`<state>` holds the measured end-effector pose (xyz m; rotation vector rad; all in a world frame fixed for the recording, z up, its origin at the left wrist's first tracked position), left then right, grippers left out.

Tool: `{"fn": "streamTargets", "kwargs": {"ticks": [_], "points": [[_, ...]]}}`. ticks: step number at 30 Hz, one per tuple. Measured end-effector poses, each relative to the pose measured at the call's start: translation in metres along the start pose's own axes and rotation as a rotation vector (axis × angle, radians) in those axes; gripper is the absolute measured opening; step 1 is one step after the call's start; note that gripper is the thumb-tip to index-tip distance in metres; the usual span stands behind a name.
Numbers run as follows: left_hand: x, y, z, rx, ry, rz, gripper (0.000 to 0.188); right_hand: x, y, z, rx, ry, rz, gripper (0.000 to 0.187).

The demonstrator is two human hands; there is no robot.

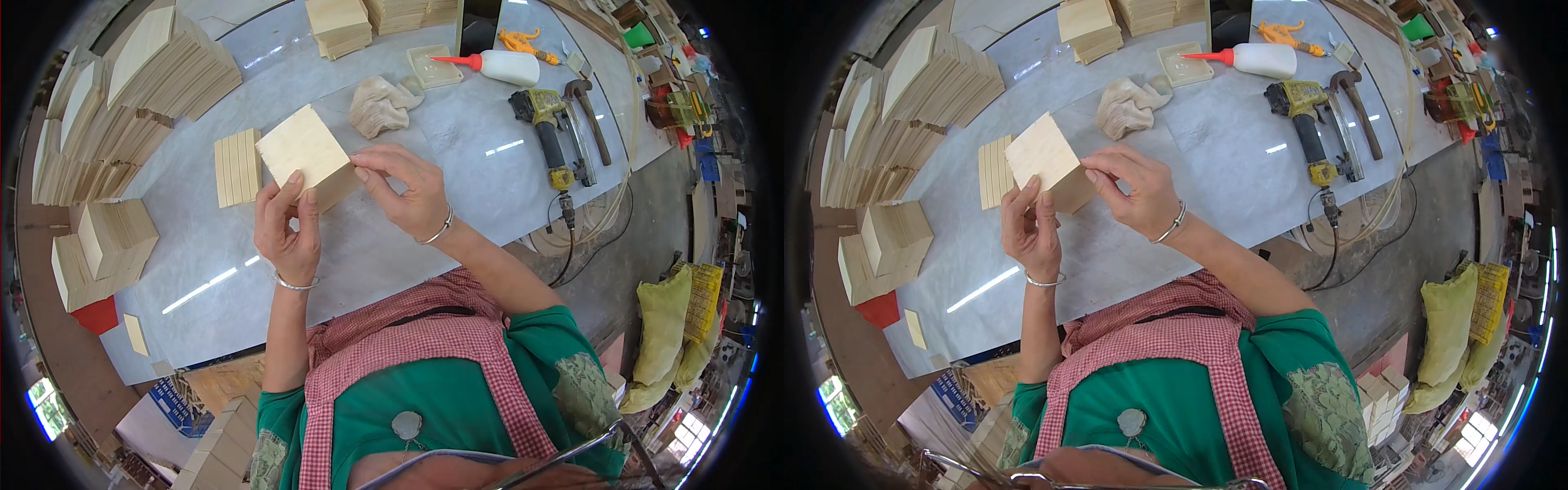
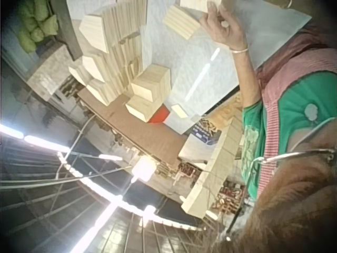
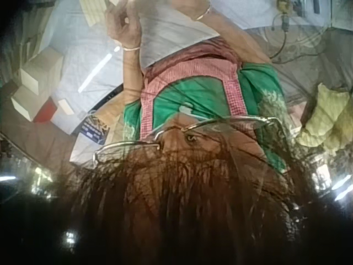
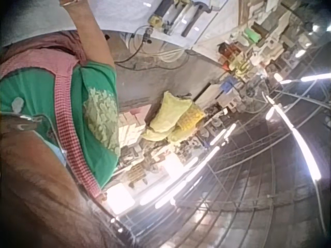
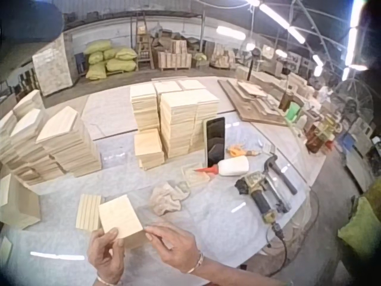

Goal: Assembling wooden pieces to build a small birdhouse using glue and a pneumatic nail gun.

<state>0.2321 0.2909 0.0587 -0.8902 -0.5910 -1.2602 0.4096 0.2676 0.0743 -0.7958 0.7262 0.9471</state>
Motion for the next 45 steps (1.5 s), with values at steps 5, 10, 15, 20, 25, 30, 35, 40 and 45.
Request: {"fn": "streamTargets", "kwargs": {"ticks": [5,10,15,20,25,30,35,40,45], "points": [[0.001,0.0,-0.001,0.004,0.025,0.014,0.021,-0.001,0.001,0.001,0.016,-0.058,-0.01,0.016],[0.001,0.002,-0.001,-0.01,0.031,0.021,0.021,-0.001,0.001,0.002,0.056,-0.118,-0.022,0.016],[0.005,0.002,0.0,-0.017,0.046,0.027,0.022,-0.003,0.002,0.002,0.051,-0.123,-0.023,0.015],[0.003,0.002,-0.002,-0.033,0.026,0.007,0.022,-0.002,0.002,0.002,0.05,-0.118,-0.025,0.015],[0.002,0.002,-0.003,-0.024,0.032,-0.004,0.022,-0.004,0.002,0.003,0.015,-0.04,-0.002,0.015],[0.002,0.001,-0.004,-0.035,0.044,-0.002,0.023,0.01,0.002,0.011,-0.032,-0.04,0.068,0.013],[0.002,0.001,-0.003,-0.032,0.045,0.013,0.023,0.017,0.001,0.014,-0.102,-0.006,0.13,0.011],[0.001,0.001,-0.002,-0.028,0.051,0.0,0.022,0.02,0.001,0.016,-0.143,0.041,0.172,0.01],[0.001,0.001,-0.003,-0.025,0.035,-0.004,0.023,0.02,0.0,0.016,-0.171,0.056,0.166,0.01]]}}
Point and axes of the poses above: each hand's wrist, its own z-axis towards the middle knuckle, its own y-axis out of the palm, x = y × z, the point moved 3 cm from there along z, towards the middle knuckle, and after that the axes turned 2 degrees about -z, right-handed, at the moved point
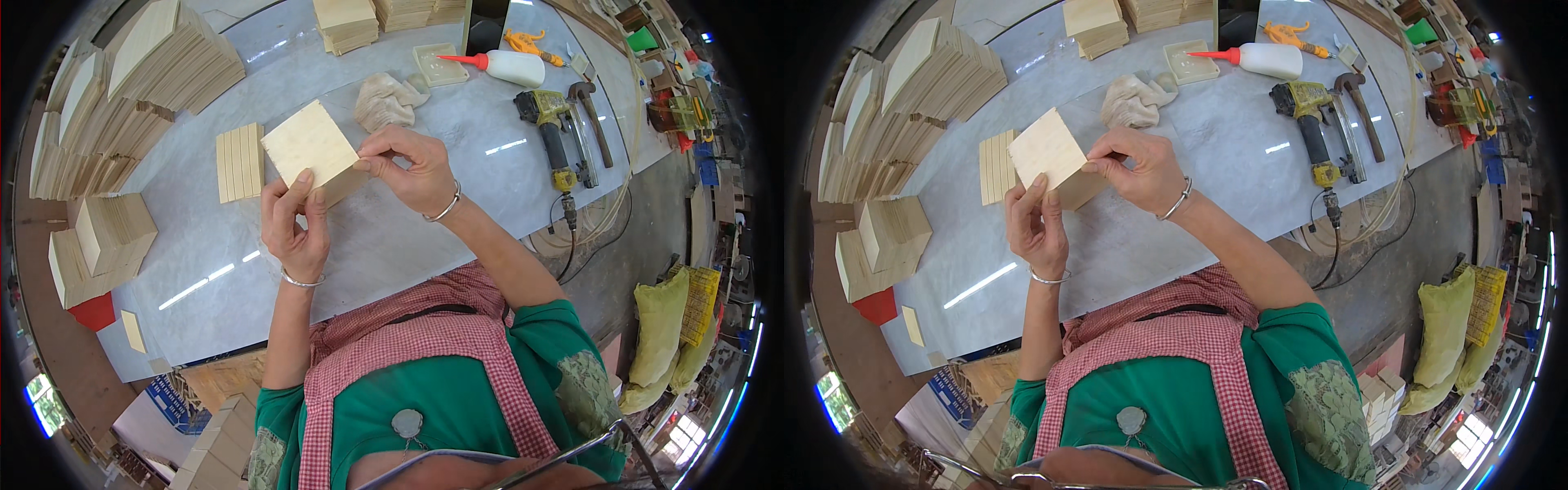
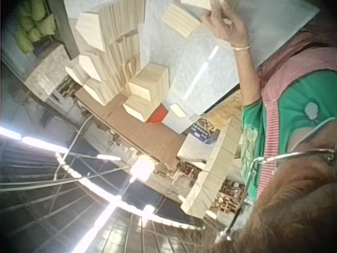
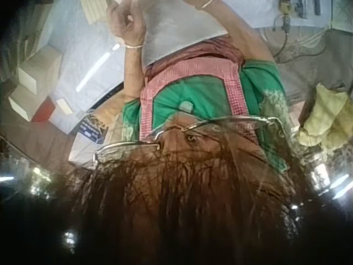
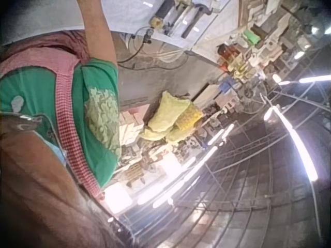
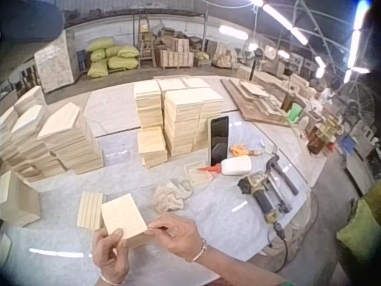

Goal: Assembling wooden pieces to build a small birdhouse using glue and a pneumatic nail gun.

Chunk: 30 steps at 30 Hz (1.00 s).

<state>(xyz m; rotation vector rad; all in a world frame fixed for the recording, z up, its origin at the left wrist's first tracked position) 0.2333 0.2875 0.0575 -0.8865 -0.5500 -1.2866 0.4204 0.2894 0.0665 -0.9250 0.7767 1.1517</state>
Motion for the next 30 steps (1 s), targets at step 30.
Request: {"fn": "streamTargets", "kwargs": {"ticks": [30], "points": [[0.004,0.002,-0.001,0.001,0.006,0.001,0.022,-0.027,0.006,-0.03,0.135,0.023,-0.117,0.028]]}}
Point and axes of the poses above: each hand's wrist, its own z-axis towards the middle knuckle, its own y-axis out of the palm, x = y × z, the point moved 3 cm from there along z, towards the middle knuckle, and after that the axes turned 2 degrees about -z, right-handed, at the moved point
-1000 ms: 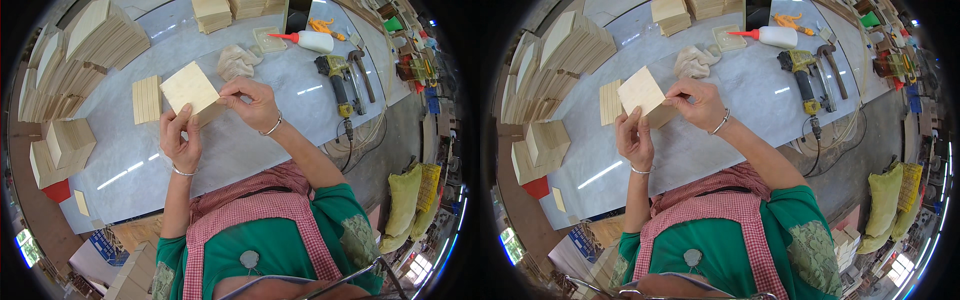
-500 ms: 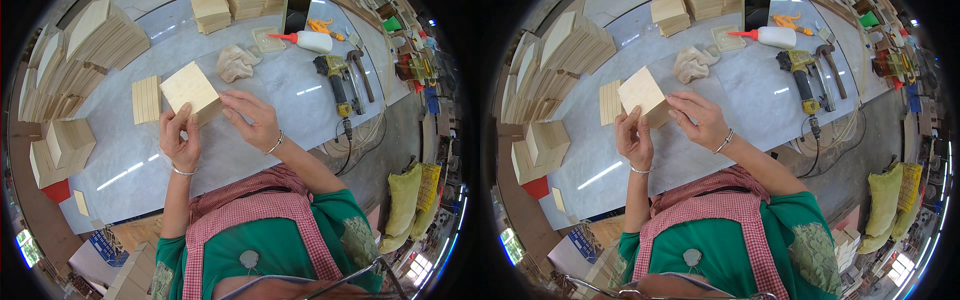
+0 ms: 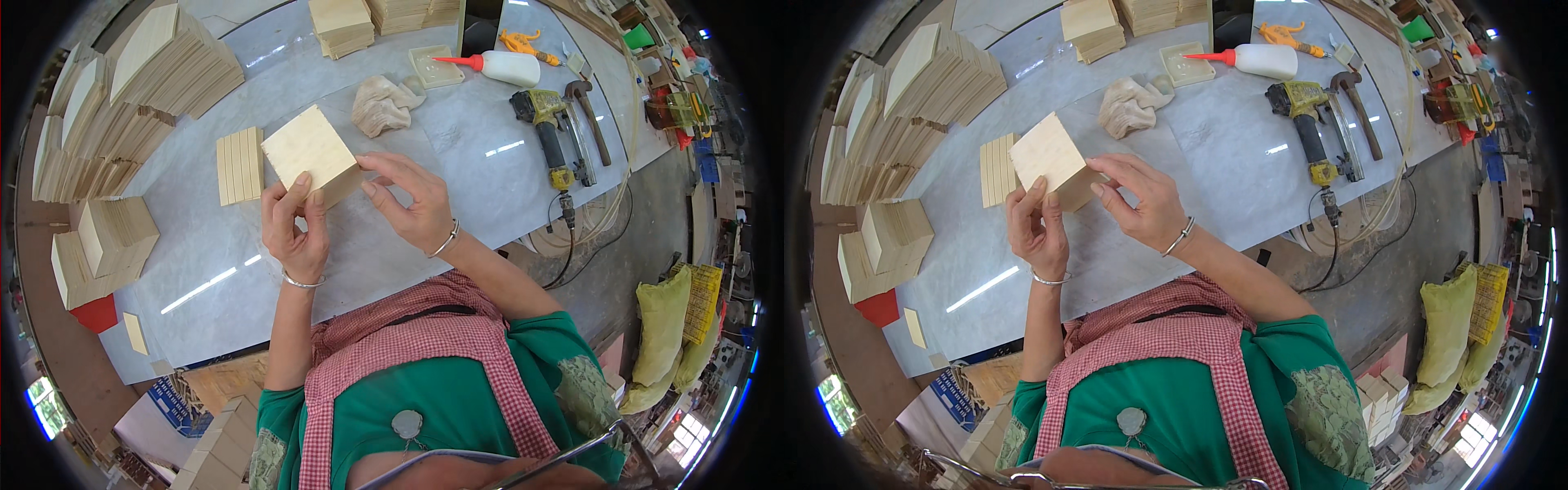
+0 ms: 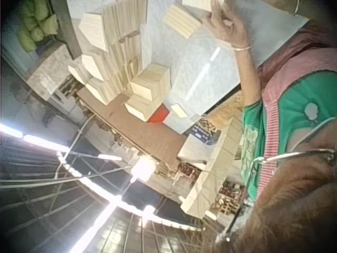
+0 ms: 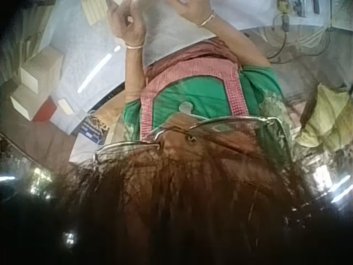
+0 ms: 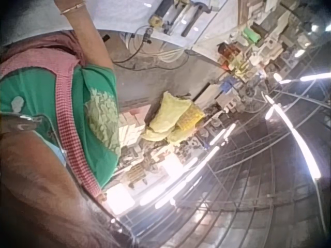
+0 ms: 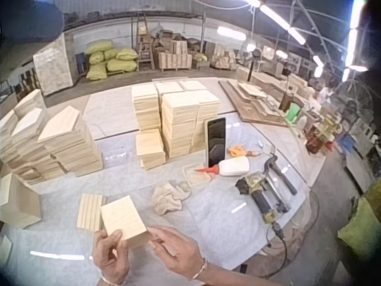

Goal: Assembling wooden pieces to build a small birdhouse using glue and a pneumatic nail gun.

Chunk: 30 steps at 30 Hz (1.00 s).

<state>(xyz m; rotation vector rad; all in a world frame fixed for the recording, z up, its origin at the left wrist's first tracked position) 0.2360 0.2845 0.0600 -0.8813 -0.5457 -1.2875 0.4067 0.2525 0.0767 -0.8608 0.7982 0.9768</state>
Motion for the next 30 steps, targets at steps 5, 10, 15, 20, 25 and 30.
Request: {"fn": "streamTargets", "kwargs": {"ticks": [5,10,15,20,25,30], "points": [[0.001,0.001,0.0,0.012,0.017,-0.006,0.023,0.002,0.0,0.002,-0.013,-0.013,-0.011,0.027],[0.001,0.002,0.0,0.017,-0.007,-0.003,0.023,0.003,0.002,0.005,0.017,-0.062,0.012,0.025],[0.001,0.005,-0.002,0.021,-0.006,-0.01,0.024,0.005,0.003,0.005,0.031,-0.067,0.031,0.023],[0.002,0.006,-0.003,0.021,0.014,-0.009,0.025,0.007,0.001,0.003,0.025,-0.063,0.021,0.023],[0.001,0.003,-0.005,-0.001,0.017,0.0,0.025,0.008,0.002,0.006,0.007,0.023,0.093,0.025],[-0.001,0.001,-0.005,0.005,0.037,0.007,0.025,0.004,-0.003,0.027,-0.13,-0.082,0.012,0.027]]}}
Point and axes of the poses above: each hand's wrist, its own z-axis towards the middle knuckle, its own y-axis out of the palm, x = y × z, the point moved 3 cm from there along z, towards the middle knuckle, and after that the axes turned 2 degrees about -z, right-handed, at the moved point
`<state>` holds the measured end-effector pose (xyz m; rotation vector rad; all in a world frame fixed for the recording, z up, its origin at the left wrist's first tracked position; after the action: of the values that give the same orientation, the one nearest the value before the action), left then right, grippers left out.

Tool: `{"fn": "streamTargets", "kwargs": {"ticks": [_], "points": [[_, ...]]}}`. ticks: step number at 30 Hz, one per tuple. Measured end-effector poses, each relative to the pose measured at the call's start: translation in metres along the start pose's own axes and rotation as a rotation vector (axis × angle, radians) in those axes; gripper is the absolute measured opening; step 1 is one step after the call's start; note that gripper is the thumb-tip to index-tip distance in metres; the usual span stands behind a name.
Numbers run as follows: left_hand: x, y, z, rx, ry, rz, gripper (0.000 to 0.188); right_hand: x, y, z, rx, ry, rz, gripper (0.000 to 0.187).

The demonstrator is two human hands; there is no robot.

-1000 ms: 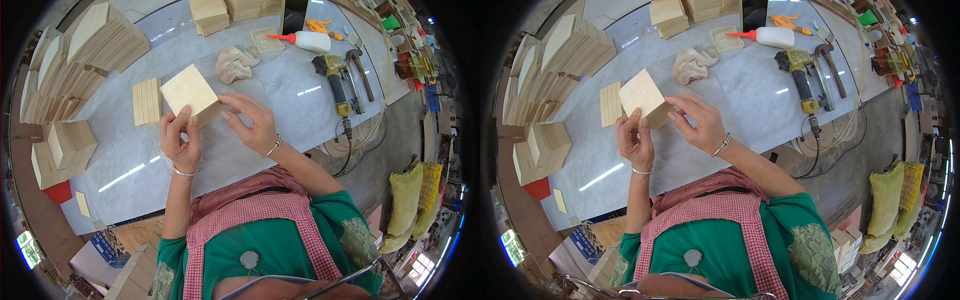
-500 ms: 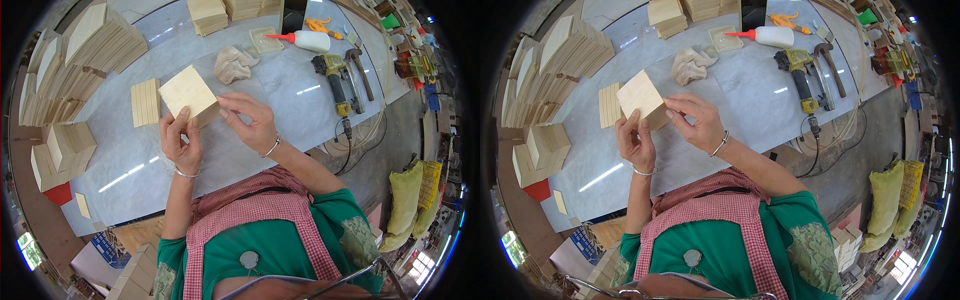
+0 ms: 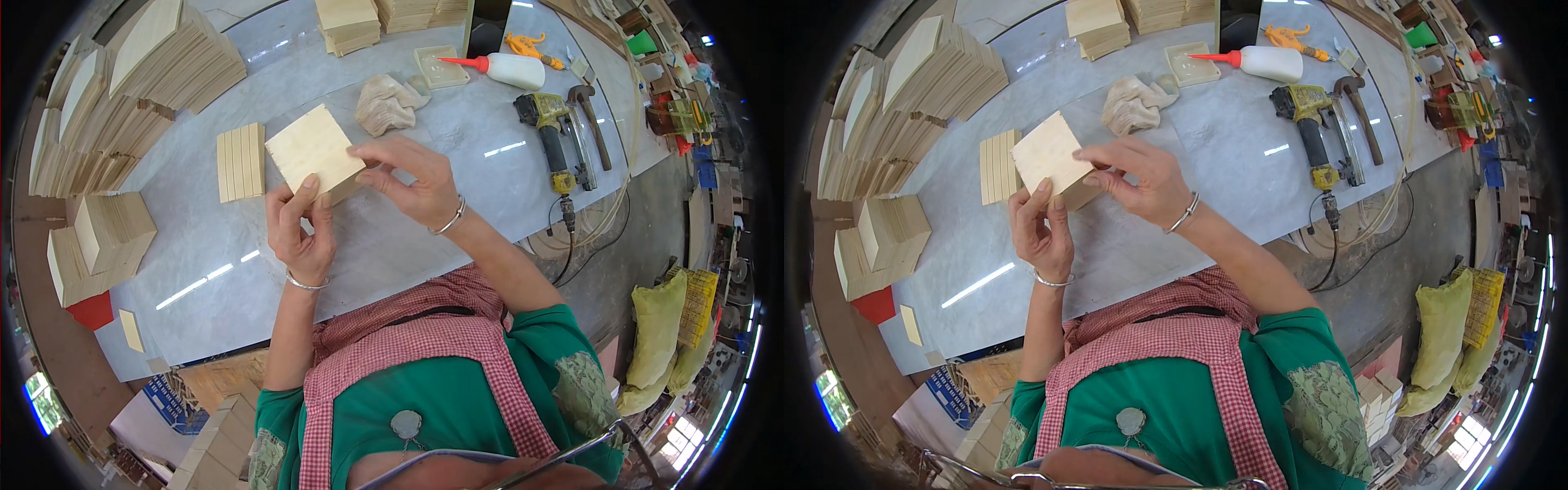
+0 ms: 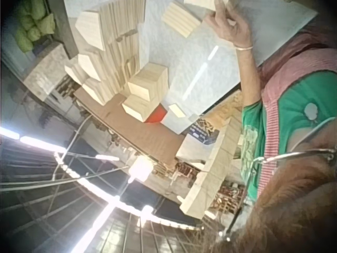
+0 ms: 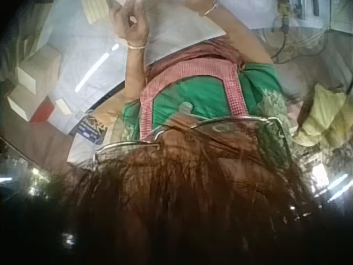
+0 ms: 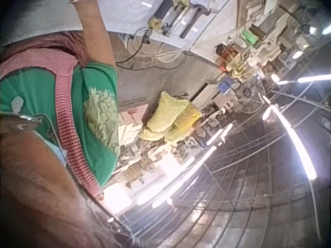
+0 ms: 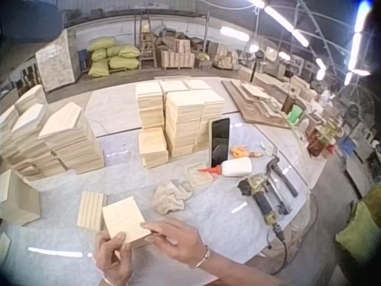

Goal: Assembling wooden pieces to build a small birdhouse using glue and a pneumatic nail gun.

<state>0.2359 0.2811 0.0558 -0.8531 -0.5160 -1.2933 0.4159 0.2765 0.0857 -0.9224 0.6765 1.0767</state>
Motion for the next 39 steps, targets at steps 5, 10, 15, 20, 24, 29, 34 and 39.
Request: {"fn": "streamTargets", "kwargs": {"ticks": [5,10,15,20,24,29,34,39], "points": [[-0.001,0.002,0.004,0.081,0.05,0.002,0.029,0.011,0.0,0.008,-0.071,-0.164,-0.019,0.026],[-0.001,0.001,0.003,0.078,0.048,-0.003,0.03,0.009,0.002,0.007,-0.047,-0.152,-0.021,0.026],[0.0,0.002,0.002,0.075,0.06,0.004,0.03,0.009,0.001,0.005,-0.029,-0.159,-0.032,0.026],[0.0,0.002,0.002,0.082,0.048,-0.008,0.03,0.003,-0.014,0.007,-0.098,-0.128,-0.096,0.027],[0.001,-0.001,-0.001,0.017,0.01,0.002,0.025,0.016,-0.081,-0.005,0.012,0.074,-0.396,0.032],[0.002,0.001,0.003,0.023,0.03,0.009,0.025,0.049,-0.209,-0.066,0.039,0.36,-1.292,0.058],[0.003,0.001,0.005,0.069,0.036,0.0,0.028,0.076,-0.221,-0.085,-0.079,0.732,-1.335,0.076],[0.002,0.003,0.007,0.125,0.059,-0.028,0.031,0.088,-0.229,-0.06,-0.144,0.966,-1.254,0.078]]}}
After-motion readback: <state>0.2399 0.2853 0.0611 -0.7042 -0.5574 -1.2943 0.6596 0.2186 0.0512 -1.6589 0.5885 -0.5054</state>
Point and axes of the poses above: each hand's wrist, its own z-axis towards the middle knuckle, its own y-axis out of the palm, x = y × z, the point moved 3 cm from there along z, towards the middle knuckle, and after that the axes turned 2 degrees about -z, right-handed, at the moved point
